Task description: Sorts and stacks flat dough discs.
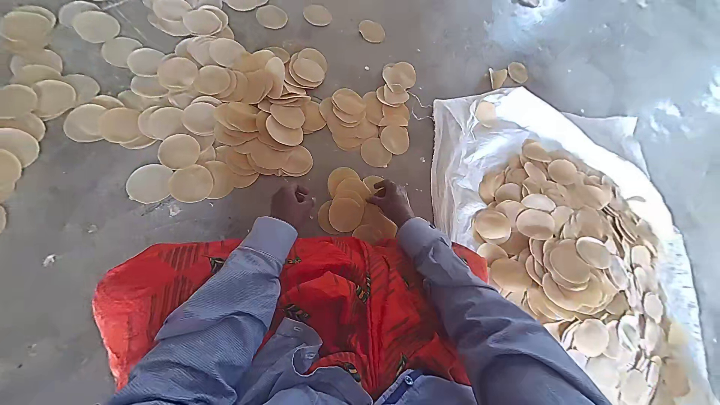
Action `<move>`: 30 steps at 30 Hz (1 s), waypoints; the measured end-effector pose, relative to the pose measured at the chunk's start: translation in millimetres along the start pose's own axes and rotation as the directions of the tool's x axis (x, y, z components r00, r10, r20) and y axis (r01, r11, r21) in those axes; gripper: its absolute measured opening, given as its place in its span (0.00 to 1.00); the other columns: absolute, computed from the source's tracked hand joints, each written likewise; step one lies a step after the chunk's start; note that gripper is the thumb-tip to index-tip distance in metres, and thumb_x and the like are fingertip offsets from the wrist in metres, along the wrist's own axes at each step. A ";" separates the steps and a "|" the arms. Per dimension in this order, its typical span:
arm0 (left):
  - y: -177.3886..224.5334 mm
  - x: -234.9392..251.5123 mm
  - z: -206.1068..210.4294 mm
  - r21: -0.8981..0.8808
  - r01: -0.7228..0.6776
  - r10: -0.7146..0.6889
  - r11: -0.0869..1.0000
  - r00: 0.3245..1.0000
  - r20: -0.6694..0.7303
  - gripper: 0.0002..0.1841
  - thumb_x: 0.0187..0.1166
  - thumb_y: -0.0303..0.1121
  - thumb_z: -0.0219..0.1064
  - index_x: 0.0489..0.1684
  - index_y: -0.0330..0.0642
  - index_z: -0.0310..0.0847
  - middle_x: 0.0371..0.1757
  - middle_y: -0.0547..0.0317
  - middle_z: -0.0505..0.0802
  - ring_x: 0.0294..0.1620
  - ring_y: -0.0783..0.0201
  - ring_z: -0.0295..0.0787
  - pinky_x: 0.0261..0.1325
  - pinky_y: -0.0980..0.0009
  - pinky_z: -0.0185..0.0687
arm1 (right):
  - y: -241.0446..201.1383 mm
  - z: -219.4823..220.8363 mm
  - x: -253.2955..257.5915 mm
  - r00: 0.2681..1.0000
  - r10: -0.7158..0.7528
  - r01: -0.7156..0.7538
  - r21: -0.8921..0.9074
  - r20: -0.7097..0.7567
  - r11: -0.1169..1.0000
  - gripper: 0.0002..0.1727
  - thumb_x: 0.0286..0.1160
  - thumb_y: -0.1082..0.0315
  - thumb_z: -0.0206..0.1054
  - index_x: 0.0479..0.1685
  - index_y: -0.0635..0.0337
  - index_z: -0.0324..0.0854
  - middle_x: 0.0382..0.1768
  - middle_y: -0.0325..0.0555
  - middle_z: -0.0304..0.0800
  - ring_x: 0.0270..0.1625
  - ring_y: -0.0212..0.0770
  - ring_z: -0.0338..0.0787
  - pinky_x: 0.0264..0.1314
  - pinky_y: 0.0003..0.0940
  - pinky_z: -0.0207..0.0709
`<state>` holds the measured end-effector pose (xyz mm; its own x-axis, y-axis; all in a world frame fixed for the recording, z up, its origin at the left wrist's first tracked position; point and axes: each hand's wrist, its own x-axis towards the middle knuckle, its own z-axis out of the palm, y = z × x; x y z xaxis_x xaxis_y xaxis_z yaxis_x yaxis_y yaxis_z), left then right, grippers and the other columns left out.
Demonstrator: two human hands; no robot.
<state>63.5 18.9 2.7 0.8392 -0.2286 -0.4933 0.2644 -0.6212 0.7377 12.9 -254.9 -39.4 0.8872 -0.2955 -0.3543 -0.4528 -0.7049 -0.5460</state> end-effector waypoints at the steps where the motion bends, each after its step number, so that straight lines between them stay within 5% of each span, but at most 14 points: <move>1: -0.5 0.7 0.1 0.018 0.000 0.000 1.000 1.000 0.009 0.19 0.83 0.33 0.69 0.66 0.30 0.81 0.56 0.37 0.92 0.54 0.42 0.93 0.63 0.41 0.85 | -1.6 5.4 4.4 1.000 0.020 -0.020 -0.002 -0.006 1.000 0.20 0.69 0.59 0.79 0.55 0.63 0.88 0.48 0.58 0.94 0.57 0.59 0.91 0.65 0.65 0.78; 5: 3.0 3.1 -1.6 -0.068 0.044 -0.042 0.997 0.998 0.037 0.17 0.84 0.33 0.69 0.64 0.31 0.82 0.54 0.38 0.92 0.50 0.45 0.93 0.60 0.44 0.86 | -1.4 -10.2 -1.4 0.996 0.087 -0.082 0.214 -0.016 0.973 0.14 0.72 0.59 0.78 0.48 0.59 0.92 0.47 0.52 0.95 0.51 0.49 0.92 0.59 0.57 0.82; 9: 3.4 10.6 9.2 -0.262 0.004 0.011 0.965 0.998 0.056 0.14 0.87 0.33 0.65 0.60 0.30 0.83 0.50 0.40 0.93 0.46 0.50 0.93 0.58 0.49 0.87 | -22.1 -45.0 -36.9 0.993 -0.020 0.075 0.506 -0.113 0.859 0.12 0.75 0.65 0.74 0.49 0.62 0.85 0.37 0.44 0.92 0.38 0.36 0.91 0.46 0.38 0.87; 11: 8.4 8.2 11.7 -0.408 0.042 -0.008 0.912 0.996 0.086 0.21 0.92 0.41 0.59 0.62 0.28 0.81 0.53 0.39 0.92 0.50 0.51 0.91 0.60 0.52 0.85 | -44.2 -51.3 -58.5 0.991 -0.088 0.134 0.648 -0.103 0.750 0.10 0.78 0.70 0.71 0.52 0.61 0.81 0.37 0.41 0.95 0.37 0.32 0.94 0.43 0.33 0.91; 14: 17.1 -4.1 10.2 -0.679 0.195 -0.078 0.708 0.977 0.199 0.38 0.94 0.60 0.38 0.70 0.30 0.77 0.63 0.40 0.89 0.61 0.51 0.86 0.66 0.51 0.79 | -74.6 -46.1 -83.6 0.984 -0.178 0.118 0.788 -0.011 0.604 0.13 0.82 0.74 0.66 0.61 0.62 0.83 0.42 0.44 0.96 0.39 0.35 0.95 0.45 0.34 0.92; 16: 24.8 -16.4 5.9 -0.794 0.306 -0.061 0.525 0.944 0.324 0.49 0.85 0.73 0.26 0.70 0.37 0.77 0.60 0.42 0.90 0.59 0.50 0.89 0.60 0.49 0.84 | -85.2 -37.0 -89.3 0.983 -0.186 0.096 0.815 0.014 0.571 0.13 0.81 0.76 0.65 0.61 0.63 0.83 0.42 0.45 0.96 0.38 0.35 0.95 0.45 0.34 0.93; 18: 27.2 -27.2 4.2 -0.837 0.367 0.034 0.406 0.909 0.415 0.49 0.80 0.78 0.30 0.74 0.43 0.76 0.62 0.42 0.91 0.60 0.47 0.91 0.57 0.45 0.88 | -85.4 -26.6 -85.6 0.992 -0.123 0.081 0.788 -0.006 0.610 0.12 0.79 0.75 0.69 0.58 0.64 0.84 0.40 0.44 0.96 0.37 0.34 0.95 0.44 0.34 0.92; 20: 24.4 -33.6 10.2 -0.835 0.340 0.084 0.433 0.907 0.413 0.30 0.90 0.58 0.50 0.74 0.43 0.75 0.60 0.44 0.91 0.56 0.50 0.92 0.53 0.50 0.91 | -79.1 -17.0 -82.4 0.997 -0.063 0.079 0.734 -0.050 0.674 0.14 0.76 0.74 0.73 0.58 0.63 0.83 0.40 0.43 0.96 0.36 0.33 0.94 0.40 0.32 0.91; 22: 20.3 -32.6 20.0 -0.813 0.272 0.081 0.515 0.929 0.362 0.18 0.82 0.28 0.68 0.67 0.36 0.76 0.52 0.45 0.93 0.47 0.54 0.94 0.48 0.56 0.93 | -78.0 -12.2 -82.4 0.997 -0.033 0.072 0.695 -0.069 0.715 0.17 0.74 0.72 0.75 0.61 0.62 0.83 0.40 0.44 0.96 0.36 0.34 0.94 0.38 0.33 0.90; 23: 19.2 -32.9 23.5 -0.794 0.247 0.075 0.556 0.936 0.344 0.18 0.78 0.21 0.70 0.65 0.33 0.76 0.49 0.46 0.93 0.45 0.56 0.94 0.47 0.57 0.94 | -78.1 -9.4 -82.9 0.996 -0.028 0.082 0.683 -0.090 0.726 0.17 0.74 0.72 0.75 0.61 0.62 0.85 0.39 0.44 0.96 0.35 0.33 0.93 0.38 0.32 0.89; 30: 21.2 -37.1 24.4 -0.693 0.219 0.062 0.686 0.933 0.356 0.14 0.79 0.18 0.67 0.60 0.32 0.77 0.43 0.48 0.93 0.40 0.59 0.94 0.43 0.61 0.94 | -69.3 1.9 -75.1 0.993 0.064 0.028 0.702 -0.104 0.712 0.12 0.83 0.61 0.69 0.47 0.63 0.89 0.34 0.43 0.92 0.33 0.32 0.89 0.40 0.32 0.87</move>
<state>26.4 -4.1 25.4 0.6299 -0.5181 -0.5786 0.6949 0.0432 0.7179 -22.6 -182.6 23.6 0.8610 -0.4052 -0.3074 -0.3595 -0.0572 -0.9314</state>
